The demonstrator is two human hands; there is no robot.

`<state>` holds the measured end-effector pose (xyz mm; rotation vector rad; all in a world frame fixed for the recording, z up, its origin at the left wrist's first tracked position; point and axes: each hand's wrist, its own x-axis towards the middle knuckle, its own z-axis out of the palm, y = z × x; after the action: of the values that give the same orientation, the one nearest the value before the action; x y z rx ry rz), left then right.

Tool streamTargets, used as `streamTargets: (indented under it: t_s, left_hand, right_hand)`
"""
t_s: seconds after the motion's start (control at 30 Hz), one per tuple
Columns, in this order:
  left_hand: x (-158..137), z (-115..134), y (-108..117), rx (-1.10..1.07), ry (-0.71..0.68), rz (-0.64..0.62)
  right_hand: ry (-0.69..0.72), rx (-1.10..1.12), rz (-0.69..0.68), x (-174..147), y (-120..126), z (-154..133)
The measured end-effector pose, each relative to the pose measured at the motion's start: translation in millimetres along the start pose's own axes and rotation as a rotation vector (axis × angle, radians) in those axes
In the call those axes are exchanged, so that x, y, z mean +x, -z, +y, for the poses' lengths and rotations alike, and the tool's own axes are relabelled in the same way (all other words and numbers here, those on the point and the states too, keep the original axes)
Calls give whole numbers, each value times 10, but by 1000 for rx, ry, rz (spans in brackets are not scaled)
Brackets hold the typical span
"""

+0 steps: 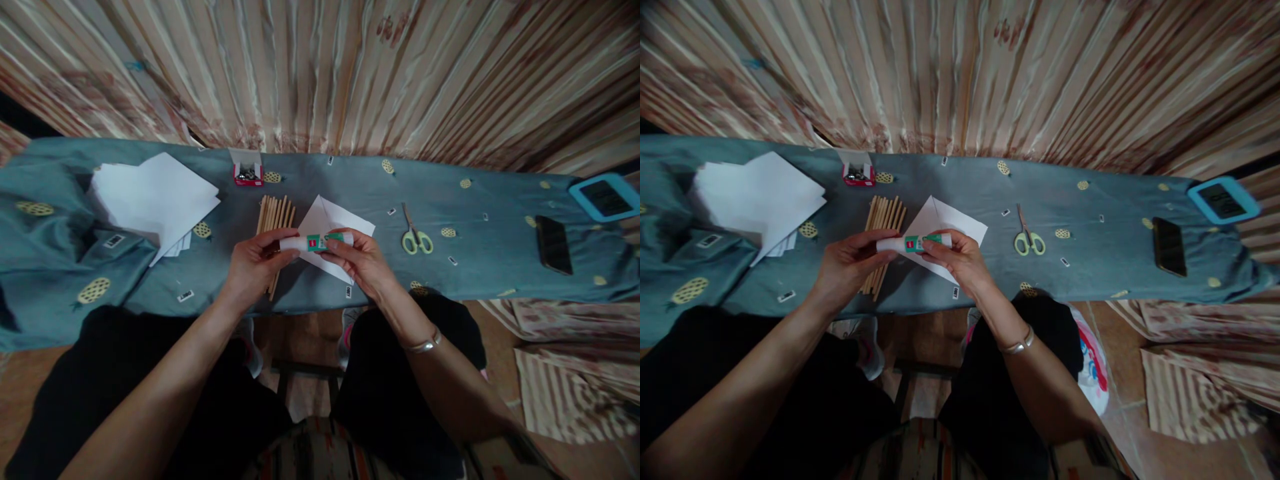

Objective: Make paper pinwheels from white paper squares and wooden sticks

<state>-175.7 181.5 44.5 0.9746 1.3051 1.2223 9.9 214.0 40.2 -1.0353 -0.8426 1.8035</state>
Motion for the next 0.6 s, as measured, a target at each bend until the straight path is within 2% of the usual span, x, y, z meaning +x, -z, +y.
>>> streamTargets:
  t_s: [0.23,0.33,0.47,0.53,0.6]
  left_hand:
    - [-35,-34,-9,21,19,-26]
    - [-8,-41,86,49,14,7]
    - [101,-66,379,71,-127,208]
    - [159,-100,538,61,-139,294]
    - [200,-153,669,151,-163,366]
  right_hand:
    - [-58,-18,-36,-11,-28,56]
    - [-32,-77,-53,3,27,25]
    - [85,-153,22,32,177,-73]
    - [128,-202,75,48,266,-109]
    - [157,-256,113,66,356,-123]
